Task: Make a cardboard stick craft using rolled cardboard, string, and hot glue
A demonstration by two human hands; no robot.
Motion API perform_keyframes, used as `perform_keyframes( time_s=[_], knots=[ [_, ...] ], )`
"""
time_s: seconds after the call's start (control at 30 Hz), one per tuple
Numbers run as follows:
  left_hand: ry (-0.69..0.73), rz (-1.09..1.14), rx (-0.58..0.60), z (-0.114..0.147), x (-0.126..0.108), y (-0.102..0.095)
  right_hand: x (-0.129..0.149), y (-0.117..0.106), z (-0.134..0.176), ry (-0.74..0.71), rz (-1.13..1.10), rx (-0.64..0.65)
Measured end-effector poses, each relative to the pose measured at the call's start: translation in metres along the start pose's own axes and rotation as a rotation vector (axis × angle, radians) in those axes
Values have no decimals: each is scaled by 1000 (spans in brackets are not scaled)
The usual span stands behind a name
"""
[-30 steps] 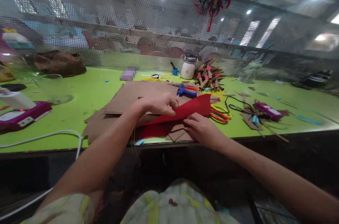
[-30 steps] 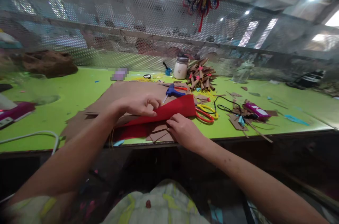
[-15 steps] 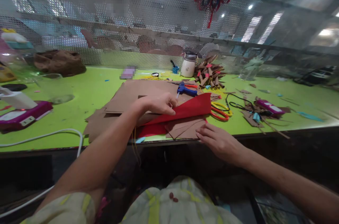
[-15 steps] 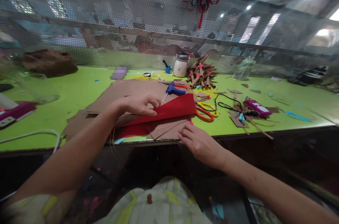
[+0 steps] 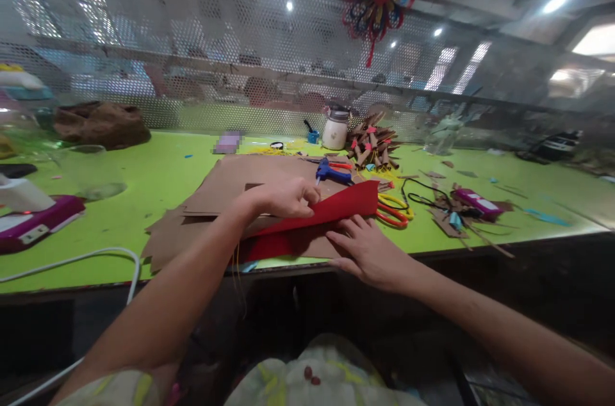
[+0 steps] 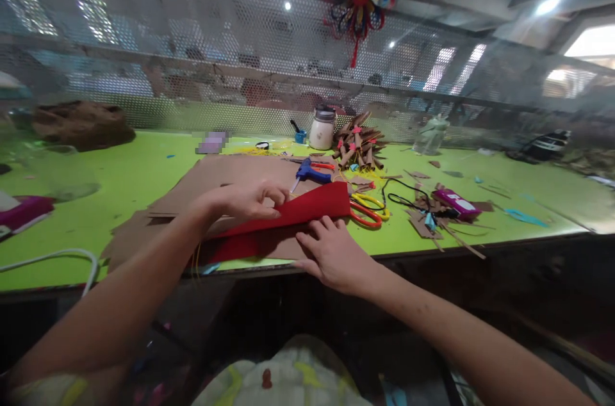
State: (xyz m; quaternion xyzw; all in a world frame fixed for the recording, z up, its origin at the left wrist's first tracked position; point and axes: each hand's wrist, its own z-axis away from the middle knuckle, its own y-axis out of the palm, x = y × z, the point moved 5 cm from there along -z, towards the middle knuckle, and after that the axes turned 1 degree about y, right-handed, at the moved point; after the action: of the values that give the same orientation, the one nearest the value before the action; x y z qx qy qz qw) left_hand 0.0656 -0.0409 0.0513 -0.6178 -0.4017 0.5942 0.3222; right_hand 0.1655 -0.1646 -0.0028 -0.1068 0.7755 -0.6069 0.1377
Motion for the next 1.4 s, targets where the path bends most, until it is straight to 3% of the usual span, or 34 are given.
perform_keyframes(
  time_s=[0.17,0.4,0.6,0.73,0.87,1.0,1.23,1.4],
  knots=[
    [-9,-3,-17,2,-2,-2,3,9,-12,31,-32,-24],
    [-116,-148,85,0,-11,10,1,9,21,25,-108,-66],
    [-98,-381,165,-7,-16,34,-8,13,43,-11,-106,-217],
    [-89,-423,165,-9,-16,40,-18,15,48,-132,-109,-310],
    [-92,-425,169,-9,-15,40,-26,15,47,-203,-198,-312],
    [-107,-396,189,-8,-10,37,-27,15,51,-147,-288,-302],
    [-178,-304,151,-7,-1,26,-31,16,62,-19,-124,-265],
    [-181,-255,151,-6,0,24,-40,12,59,-112,-229,-310]
  ],
)
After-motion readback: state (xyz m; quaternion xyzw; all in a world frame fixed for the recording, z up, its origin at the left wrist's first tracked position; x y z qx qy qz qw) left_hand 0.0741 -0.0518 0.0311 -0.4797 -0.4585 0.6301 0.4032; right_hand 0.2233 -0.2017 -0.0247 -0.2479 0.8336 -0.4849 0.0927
